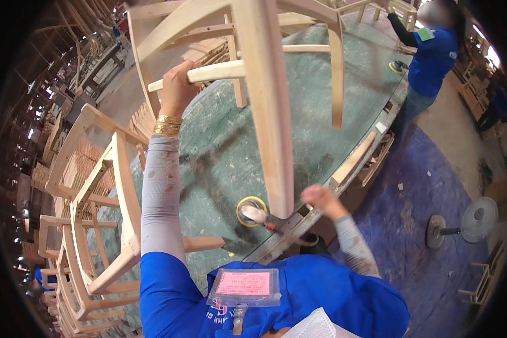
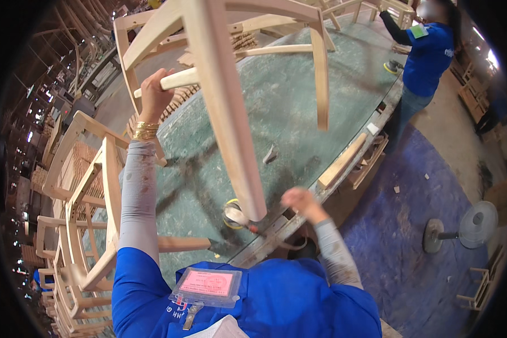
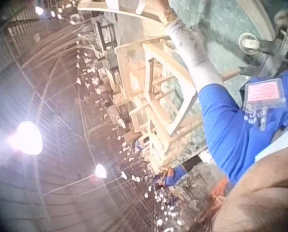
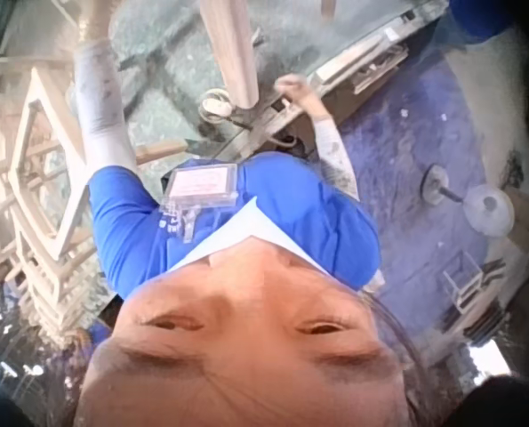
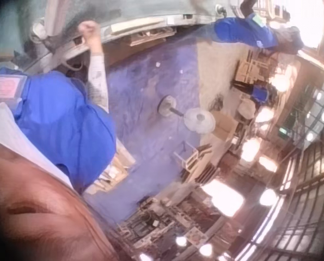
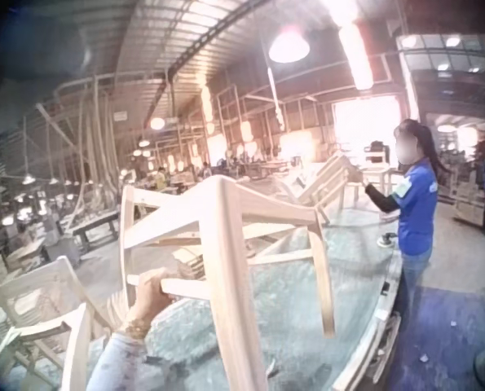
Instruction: The person uses a handheld orbital sander to smooth the surfaces of a wooden chair frame. They rotate the chair to access different legs and rails, then switch to a sanding block for finer finishing on edges and corners.
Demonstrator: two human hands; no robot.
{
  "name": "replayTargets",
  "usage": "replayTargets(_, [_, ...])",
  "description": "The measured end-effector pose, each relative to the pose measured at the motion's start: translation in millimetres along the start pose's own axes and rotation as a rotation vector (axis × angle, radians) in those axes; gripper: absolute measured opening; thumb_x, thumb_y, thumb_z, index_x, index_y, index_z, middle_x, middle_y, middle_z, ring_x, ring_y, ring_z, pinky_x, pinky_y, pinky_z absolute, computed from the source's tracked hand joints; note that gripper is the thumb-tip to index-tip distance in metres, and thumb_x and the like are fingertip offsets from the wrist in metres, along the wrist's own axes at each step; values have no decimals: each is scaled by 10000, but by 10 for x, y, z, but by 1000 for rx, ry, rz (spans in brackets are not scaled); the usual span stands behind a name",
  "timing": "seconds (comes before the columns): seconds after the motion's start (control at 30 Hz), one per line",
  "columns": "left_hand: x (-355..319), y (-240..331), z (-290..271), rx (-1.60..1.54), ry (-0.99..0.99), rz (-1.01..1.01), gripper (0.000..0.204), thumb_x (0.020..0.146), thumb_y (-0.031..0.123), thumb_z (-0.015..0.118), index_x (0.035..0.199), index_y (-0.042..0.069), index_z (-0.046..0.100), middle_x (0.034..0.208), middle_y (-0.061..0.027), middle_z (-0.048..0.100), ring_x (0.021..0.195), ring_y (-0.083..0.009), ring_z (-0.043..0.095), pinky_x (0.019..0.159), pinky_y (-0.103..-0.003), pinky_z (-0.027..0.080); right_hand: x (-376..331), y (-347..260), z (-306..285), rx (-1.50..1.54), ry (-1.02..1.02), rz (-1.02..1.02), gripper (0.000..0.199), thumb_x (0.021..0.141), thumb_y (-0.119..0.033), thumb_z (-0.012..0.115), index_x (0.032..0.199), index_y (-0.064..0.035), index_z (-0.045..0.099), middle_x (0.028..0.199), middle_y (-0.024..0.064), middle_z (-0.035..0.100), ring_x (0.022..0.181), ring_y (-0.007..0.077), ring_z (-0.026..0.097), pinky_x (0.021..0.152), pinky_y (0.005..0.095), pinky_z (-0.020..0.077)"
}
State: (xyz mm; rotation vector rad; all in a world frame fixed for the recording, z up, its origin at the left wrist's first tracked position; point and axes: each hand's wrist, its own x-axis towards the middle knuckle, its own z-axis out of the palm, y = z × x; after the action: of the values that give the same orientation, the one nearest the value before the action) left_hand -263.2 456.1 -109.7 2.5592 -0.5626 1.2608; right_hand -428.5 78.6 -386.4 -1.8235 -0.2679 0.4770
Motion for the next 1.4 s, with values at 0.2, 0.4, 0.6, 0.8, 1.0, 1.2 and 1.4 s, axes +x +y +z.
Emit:
replayTargets(0.2, [-245,16,-92,-23,34,24,197,745,62,637,654,32,464,624,-131,523,623,-319,554,566,-377,426,1424,-511,-1786,-355,1043,-455,611,746,-335,735,1222,-18,521,1144,154,568,1015,257,552,818,340,449])
replayTargets(0.4, [-366,298,-1,243,67,-289,82,892,138,574,890,56,573,742,-106,530,622,-179,491,612,-294,424,2439,-836,-2212,430,455,-290,420,729,-243,768,1024,17,619,804,67,642,683,148,594,639,290,472])
replayTargets(0.6, [-226,341,-125,289,-39,-775,329,908,373,549,980,60,619,712,-47,586,649,-141,576,614,-296,464,2403,-886,-2118,347,561,-377,301,724,-230,776,879,1,660,721,36,620,607,99,556,554,257,435])
replayTargets(0.8, [-308,53,99,120,91,-652,218,920,225,554,968,18,602,728,5,530,680,-67,469,591,-236,408,2374,-1082,-2313,234,558,-356,340,742,-279,762,881,11,654,693,35,613,611,104,549,556,255,425])
replayTargets(1.0, [-534,-37,1167,-33,28,-575,184,898,198,599,985,36,593,710,-1,538,659,-68,475,573,-237,411,2464,-896,-2996,18,714,-521,381,743,-342,762,849,4,642,680,14,591,612,100,526,567,252,412])
replayTargets(1.2, [-328,-200,1906,149,-98,-446,174,880,162,624,983,28,584,820,-45,573,764,-133,524,706,-276,450,3053,-531,-3593,-15,794,-531,398,761,-361,742,891,4,651,710,12,607,653,98,543,606,246,427])
replayTargets(1.4, [-353,44,2341,-14,-247,-501,320,853,132,624,1129,22,502,1010,-115,540,932,-222,513,810,-320,434,3591,-54,-3804,-63,965,-387,500,773,-342,724,1125,-13,592,1014,138,632,933,224,593,809,329,446])
